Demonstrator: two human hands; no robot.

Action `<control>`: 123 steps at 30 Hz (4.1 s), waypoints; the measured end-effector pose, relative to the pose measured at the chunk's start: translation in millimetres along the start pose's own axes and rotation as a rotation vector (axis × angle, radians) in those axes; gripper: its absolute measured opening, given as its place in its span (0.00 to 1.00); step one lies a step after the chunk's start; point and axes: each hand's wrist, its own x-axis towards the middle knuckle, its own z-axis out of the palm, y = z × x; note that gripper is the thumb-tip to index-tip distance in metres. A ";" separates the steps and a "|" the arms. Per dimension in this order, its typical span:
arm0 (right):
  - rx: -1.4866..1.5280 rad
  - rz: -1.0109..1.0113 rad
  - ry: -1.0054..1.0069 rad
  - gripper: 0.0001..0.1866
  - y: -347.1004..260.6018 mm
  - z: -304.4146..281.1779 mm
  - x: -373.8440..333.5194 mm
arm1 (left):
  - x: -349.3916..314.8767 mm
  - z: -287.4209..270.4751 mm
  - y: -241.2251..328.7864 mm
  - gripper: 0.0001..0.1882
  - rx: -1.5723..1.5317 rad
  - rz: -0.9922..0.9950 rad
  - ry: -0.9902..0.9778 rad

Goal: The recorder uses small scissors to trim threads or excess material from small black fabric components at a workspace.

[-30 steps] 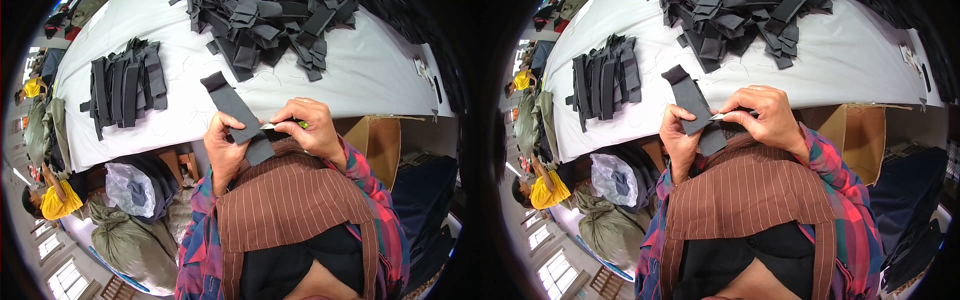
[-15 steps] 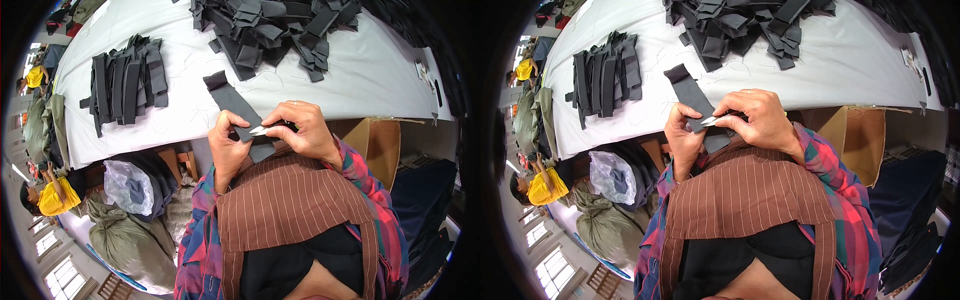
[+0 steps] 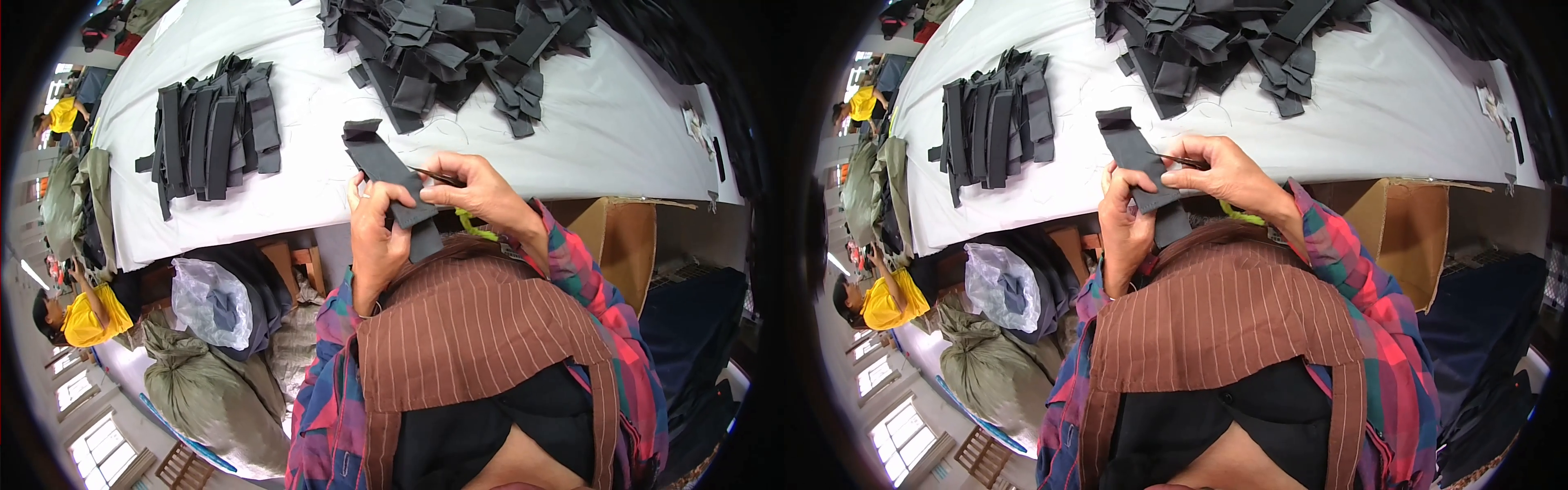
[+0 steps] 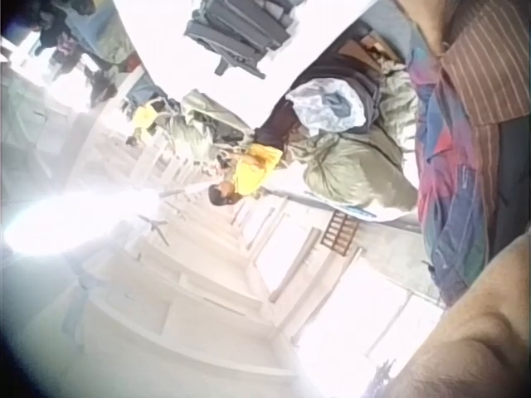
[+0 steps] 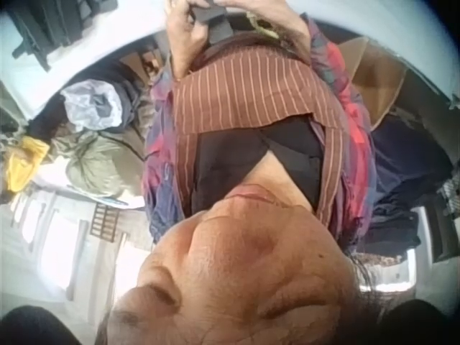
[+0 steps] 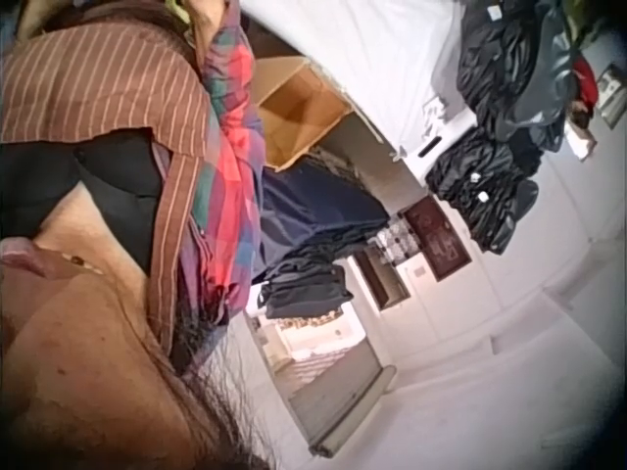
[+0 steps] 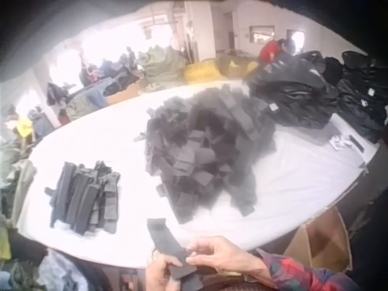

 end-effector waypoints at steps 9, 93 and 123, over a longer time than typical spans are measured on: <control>-0.546 -0.551 -0.047 0.18 -0.4 15.8 -11.0 | -12.8 9.4 -16.2 0.24 -0.316 -0.344 0.308; -0.187 -0.281 0.358 0.23 33.9 19.9 -4.4 | 10.9 10.1 -10.7 0.32 -0.932 -0.803 0.002; -1.323 -0.386 0.237 0.06 37.7 -31.5 -10.1 | 10.4 38.4 -47.3 0.26 -0.862 -0.819 -0.133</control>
